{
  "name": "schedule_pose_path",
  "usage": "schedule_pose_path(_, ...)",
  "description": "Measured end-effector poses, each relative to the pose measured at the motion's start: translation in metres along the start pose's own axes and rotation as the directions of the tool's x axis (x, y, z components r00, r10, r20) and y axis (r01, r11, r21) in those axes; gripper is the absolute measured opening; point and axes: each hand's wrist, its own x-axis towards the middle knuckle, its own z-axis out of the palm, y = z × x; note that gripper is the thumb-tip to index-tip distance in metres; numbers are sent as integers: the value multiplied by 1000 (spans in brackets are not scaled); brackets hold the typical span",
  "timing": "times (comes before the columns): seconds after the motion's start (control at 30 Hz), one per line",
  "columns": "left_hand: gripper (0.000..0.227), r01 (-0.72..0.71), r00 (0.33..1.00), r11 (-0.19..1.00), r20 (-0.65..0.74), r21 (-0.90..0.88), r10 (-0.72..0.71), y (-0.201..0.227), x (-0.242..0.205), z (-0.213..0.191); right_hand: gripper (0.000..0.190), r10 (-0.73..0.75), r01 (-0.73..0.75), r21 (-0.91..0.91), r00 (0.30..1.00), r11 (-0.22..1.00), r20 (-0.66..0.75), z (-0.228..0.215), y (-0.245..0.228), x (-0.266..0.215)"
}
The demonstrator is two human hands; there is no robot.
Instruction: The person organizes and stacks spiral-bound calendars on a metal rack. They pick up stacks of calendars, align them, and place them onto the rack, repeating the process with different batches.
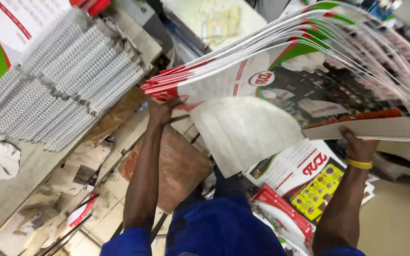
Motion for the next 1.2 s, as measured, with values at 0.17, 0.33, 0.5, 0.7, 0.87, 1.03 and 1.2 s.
schedule_pose_path(0.17,32,-254,950,915,258,312,176,-41,-12,-47,63,75,-74,-96,997,993,4,-23,-9,-35)
schedule_pose_path(0.33,62,-60,994,993,98,104,50,12,-3,-20,64,26,-19,-175,999,984,36,-19,-13,-33)
schedule_pose_path(0.5,101,514,855,800,-112,309,-506,78,-6,13,75,89,-92,3,973,996,214,-32,-25,-25)
schedule_pose_path(0.7,111,200,979,947,-23,253,-201,35,11,-4,64,168,-166,-29,965,986,200,-49,-28,8)
schedule_pose_path(0.87,98,204,977,930,-1,306,-214,42,25,8,71,32,-44,49,974,998,226,-33,-33,68)
schedule_pose_path(1.03,80,212,976,913,-20,348,-219,55,47,6,79,-133,96,139,950,986,281,-26,-53,61)
schedule_pose_path(1.2,57,236,967,882,-5,408,-256,57,50,7,89,-314,246,242,900,938,301,-11,-77,61)
